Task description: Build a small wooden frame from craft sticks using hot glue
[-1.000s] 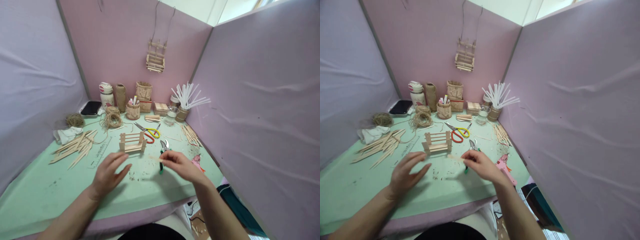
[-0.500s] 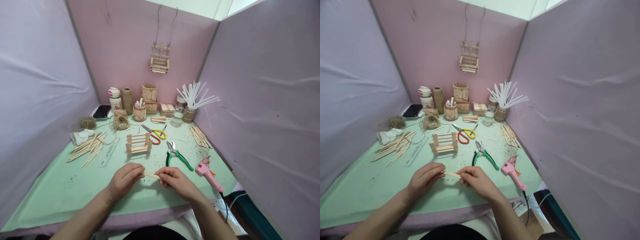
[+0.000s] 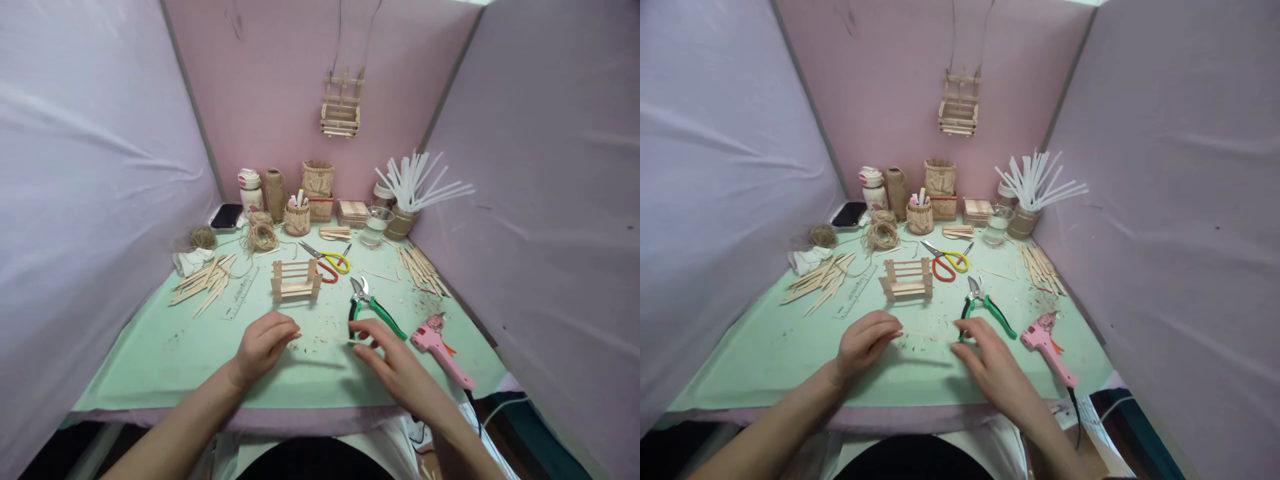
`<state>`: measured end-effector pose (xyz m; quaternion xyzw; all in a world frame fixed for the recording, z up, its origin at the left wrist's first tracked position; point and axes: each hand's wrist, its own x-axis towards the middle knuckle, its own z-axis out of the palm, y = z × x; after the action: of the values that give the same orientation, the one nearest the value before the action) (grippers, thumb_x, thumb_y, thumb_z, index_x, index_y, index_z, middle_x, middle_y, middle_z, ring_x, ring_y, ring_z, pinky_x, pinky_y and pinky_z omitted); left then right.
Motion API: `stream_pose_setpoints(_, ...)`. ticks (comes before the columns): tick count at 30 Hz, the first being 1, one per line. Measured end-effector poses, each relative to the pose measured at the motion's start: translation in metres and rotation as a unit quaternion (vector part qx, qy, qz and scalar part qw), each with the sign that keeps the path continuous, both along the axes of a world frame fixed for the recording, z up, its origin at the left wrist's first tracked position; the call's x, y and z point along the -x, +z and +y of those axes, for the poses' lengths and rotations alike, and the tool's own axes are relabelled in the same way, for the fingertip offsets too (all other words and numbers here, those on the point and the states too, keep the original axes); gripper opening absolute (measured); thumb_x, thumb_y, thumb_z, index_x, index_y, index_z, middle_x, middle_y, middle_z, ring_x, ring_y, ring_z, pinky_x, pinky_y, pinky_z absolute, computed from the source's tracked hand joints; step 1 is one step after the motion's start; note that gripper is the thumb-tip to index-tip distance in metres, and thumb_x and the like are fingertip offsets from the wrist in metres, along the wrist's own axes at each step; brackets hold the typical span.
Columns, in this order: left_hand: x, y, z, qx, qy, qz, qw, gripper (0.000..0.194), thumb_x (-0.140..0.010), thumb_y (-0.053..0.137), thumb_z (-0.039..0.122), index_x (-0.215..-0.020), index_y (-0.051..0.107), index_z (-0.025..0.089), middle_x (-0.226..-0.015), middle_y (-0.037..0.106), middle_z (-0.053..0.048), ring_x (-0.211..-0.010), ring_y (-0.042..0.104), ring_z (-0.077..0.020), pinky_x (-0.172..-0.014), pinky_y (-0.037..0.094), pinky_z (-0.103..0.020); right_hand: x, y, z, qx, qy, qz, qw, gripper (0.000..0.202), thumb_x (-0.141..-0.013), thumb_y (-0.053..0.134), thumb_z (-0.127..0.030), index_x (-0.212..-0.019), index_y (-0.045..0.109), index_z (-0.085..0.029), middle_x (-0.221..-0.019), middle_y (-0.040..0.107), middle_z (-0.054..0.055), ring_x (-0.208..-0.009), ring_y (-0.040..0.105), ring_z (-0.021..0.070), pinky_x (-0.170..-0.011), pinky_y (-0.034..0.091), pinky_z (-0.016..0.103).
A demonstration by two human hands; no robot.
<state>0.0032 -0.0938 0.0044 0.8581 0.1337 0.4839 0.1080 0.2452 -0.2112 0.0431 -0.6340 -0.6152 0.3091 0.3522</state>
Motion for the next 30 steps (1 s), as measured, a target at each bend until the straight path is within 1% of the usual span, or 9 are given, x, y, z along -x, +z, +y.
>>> stream_pose_setpoints(2, 0.002, 0.002, 0.002, 0.028, 0.038, -0.031, 0.998, 0.013, -0.084, 0.060, 0.007, -0.092, 0.064, 0.017, -0.078, 0.068, -0.005, -0.074, 0.063, -0.0133, -0.068, 0.052, -0.024, -0.025, 0.006, -0.012, -0.061, -0.073, -0.120, 0.988, 0.036, -0.090, 0.051, -0.046, -0.117, 0.059, -0.025, -0.120, 0.060, 0.009, -0.104, 0.058, 0.0242, -0.089, 0.047, 0.039)
stream_pose_setpoints(5, 0.007, 0.003, 0.005, 0.055, 0.105, -0.058, 0.991, 0.010, -0.085, 0.060, 0.010, -0.088, 0.066, 0.018, -0.077, 0.069, -0.004, -0.074, 0.064, -0.0135, -0.070, 0.052, -0.025, -0.068, 0.001, -0.028, -0.098, -0.179, -0.274, 0.940, 0.043, -0.086, 0.050, -0.053, -0.109, 0.061, -0.019, -0.110, 0.062, 0.013, -0.100, 0.060, 0.0289, -0.086, 0.047, 0.042)
stream_pose_setpoints(8, 0.010, 0.002, 0.008, 0.078, 0.154, -0.070, 0.983, 0.010, -0.087, 0.059, 0.012, -0.086, 0.067, 0.018, -0.080, 0.070, -0.004, -0.076, 0.065, -0.0133, -0.072, 0.051, -0.025, -0.101, -0.018, -0.036, -0.034, -0.191, -0.391, 0.900, 0.044, -0.081, 0.056, -0.052, -0.101, 0.063, -0.013, -0.097, 0.064, 0.017, -0.092, 0.061, 0.0333, -0.080, 0.048, 0.044)
stream_pose_setpoints(10, 0.012, 0.001, 0.009, 0.095, 0.175, -0.076, 0.977, 0.010, -0.087, 0.058, 0.015, -0.085, 0.068, 0.018, -0.080, 0.071, -0.004, -0.076, 0.065, -0.0133, -0.073, 0.051, -0.025, -0.112, -0.031, -0.036, 0.009, -0.176, -0.430, 0.885, 0.041, -0.076, 0.062, -0.050, -0.092, 0.062, -0.013, -0.090, 0.064, 0.018, -0.085, 0.062, 0.0340, -0.073, 0.048, 0.042)
stream_pose_setpoints(13, 0.012, 0.000, 0.009, 0.127, 0.193, -0.081, 0.969, 0.011, -0.088, 0.059, 0.020, -0.083, 0.068, 0.019, -0.079, 0.071, -0.003, -0.075, 0.065, -0.0139, -0.073, 0.051, -0.026, -0.116, -0.044, -0.032, 0.066, -0.176, -0.428, 0.884, 0.038, -0.074, 0.063, -0.051, -0.086, 0.059, -0.014, -0.081, 0.065, 0.016, -0.075, 0.062, 0.0316, -0.065, 0.046, 0.038)
stream_pose_setpoints(18, 0.013, 0.001, 0.010, 0.209, 0.200, -0.083, 0.954, 0.013, -0.085, 0.062, 0.025, -0.077, 0.069, 0.018, -0.075, 0.070, -0.003, -0.071, 0.063, -0.0134, -0.069, 0.049, -0.025, -0.122, -0.047, -0.029, 0.123, -0.204, -0.403, 0.884, 0.045, -0.073, 0.059, -0.057, -0.088, 0.056, -0.015, -0.075, 0.064, 0.015, -0.073, 0.064, 0.0317, -0.062, 0.044, 0.036)
stream_pose_setpoints(24, 0.014, -0.002, 0.015, 0.345, 0.158, -0.105, 0.919, 0.014, -0.080, 0.068, 0.030, -0.075, 0.071, 0.018, -0.067, 0.068, -0.001, -0.063, 0.061, -0.0125, -0.061, 0.048, -0.023, -0.133, -0.054, -0.031, 0.179, -0.183, -0.365, 0.895, 0.042, -0.074, 0.052, -0.064, -0.071, 0.053, -0.021, -0.069, 0.063, 0.013, -0.065, 0.062, 0.0286, -0.058, 0.043, 0.035)
stream_pose_setpoints(27, 0.014, -0.004, 0.015, 0.341, 0.142, -0.105, 0.923, 0.012, -0.079, 0.070, 0.029, -0.073, 0.071, 0.018, -0.068, 0.069, -0.002, -0.063, 0.061, -0.0128, -0.061, 0.049, -0.023, -0.127, -0.045, -0.031, 0.169, -0.187, -0.355, 0.900, 0.043, -0.077, 0.045, -0.064, -0.064, 0.051, -0.023, -0.063, 0.062, 0.011, -0.061, 0.060, 0.0272, -0.056, 0.042, 0.036)
stream_pose_setpoints(30, 0.014, -0.005, 0.013, 0.322, 0.133, -0.094, 0.933, 0.009, -0.078, 0.071, 0.027, -0.075, 0.073, 0.019, -0.073, 0.073, -0.003, -0.068, 0.065, -0.0144, -0.065, 0.051, -0.025, -0.118, -0.025, -0.033, 0.135, -0.209, -0.316, 0.916, 0.045, -0.077, 0.042, -0.064, -0.068, 0.055, -0.022, -0.064, 0.062, 0.011, -0.057, 0.059, 0.0256, -0.053, 0.043, 0.036)
